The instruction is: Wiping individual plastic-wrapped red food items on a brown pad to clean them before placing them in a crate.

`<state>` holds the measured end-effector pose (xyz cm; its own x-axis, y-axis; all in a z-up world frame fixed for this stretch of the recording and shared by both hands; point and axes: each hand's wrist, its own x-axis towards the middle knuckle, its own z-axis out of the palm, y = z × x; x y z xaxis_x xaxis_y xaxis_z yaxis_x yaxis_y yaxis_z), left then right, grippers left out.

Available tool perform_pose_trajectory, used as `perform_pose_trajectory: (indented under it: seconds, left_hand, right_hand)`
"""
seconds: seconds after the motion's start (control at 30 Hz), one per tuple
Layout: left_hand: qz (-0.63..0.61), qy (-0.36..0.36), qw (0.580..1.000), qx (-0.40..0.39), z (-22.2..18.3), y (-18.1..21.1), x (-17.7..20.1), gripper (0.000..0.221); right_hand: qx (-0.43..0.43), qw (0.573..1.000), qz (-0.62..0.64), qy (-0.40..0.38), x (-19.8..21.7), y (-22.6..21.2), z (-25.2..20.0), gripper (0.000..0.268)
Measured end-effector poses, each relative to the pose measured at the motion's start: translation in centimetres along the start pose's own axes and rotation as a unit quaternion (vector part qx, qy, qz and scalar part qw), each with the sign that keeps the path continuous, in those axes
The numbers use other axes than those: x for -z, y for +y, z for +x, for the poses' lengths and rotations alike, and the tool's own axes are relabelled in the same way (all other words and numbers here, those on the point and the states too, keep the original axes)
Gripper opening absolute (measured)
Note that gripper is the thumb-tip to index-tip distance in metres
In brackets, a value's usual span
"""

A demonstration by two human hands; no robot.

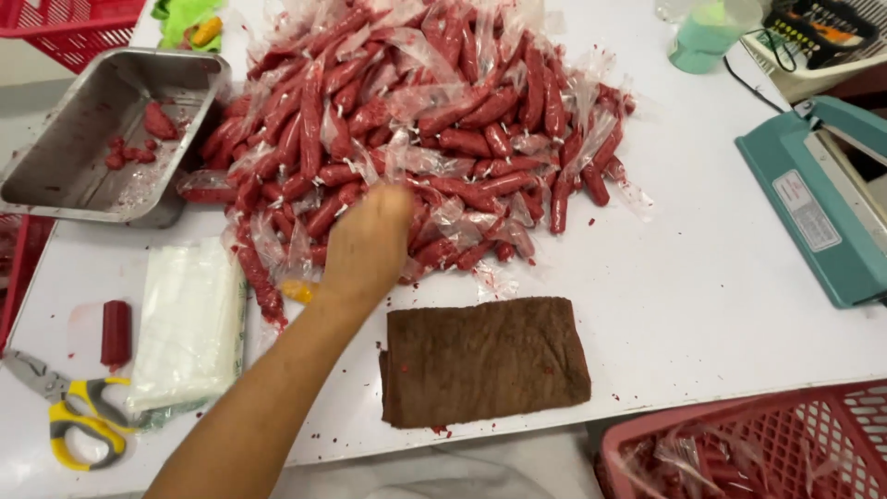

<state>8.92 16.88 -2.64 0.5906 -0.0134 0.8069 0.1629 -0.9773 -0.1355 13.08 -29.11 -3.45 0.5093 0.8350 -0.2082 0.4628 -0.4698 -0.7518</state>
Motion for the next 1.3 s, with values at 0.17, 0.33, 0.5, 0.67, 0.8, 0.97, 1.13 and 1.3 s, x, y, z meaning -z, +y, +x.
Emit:
perform_pose_trajectory:
  seconds: [0.17,0.33,0.5,0.67,0.8,0.97,1.13,1.3]
  left_hand:
    - [-0.042,-0.267,0.936,0.225,5.5,-2.6,-5.3,0.045]
    - [-0.210,-0.336,0.864,0.311,9.4,0.1,6.3,0.017]
    - [-0.280,-0.334,0.891,0.129,10.2,4.0,12.2,0.025]
    - [-0.289,-0.044,0.956,0.000,7.8,5.6,11.7,0.019]
    - [-0.345,0.039,0.937,0.025,7.1,6.5,12.3,0.033]
    - [-0.373,0.056,0.926,0.004,7.4,6.9,12.4,0.038]
    - [-0.642,-0.103,0.747,0.136,3.6,6.3,14.6,0.062]
    - [-0.712,-0.435,-0.034,0.550,-9.6,13.5,13.3,0.067]
  right_hand:
    - [-0.176,0.977,0.108,0.053,2.7,-4.4,-1.2,0.028]
    - [-0.359,0.900,0.227,0.098,3.4,-8.9,0.9,0.051]
    - [0.183,0.977,-0.068,0.089,2.4,-16.6,14.1,0.055]
    - [0.308,0.946,0.068,0.078,0.2,-16.1,17.9,0.013]
    - [0.231,0.929,0.290,-0.001,-0.5,-17.3,15.6,0.013]
    - [0.202,0.956,0.213,0.004,-0.1,-17.3,13.6,0.013]
    - [0.312,0.947,-0.009,0.072,-0.1,-15.5,12.0,0.036]
    - [0.381,0.869,-0.306,0.082,-5.6,-9.7,10.6,0.020]
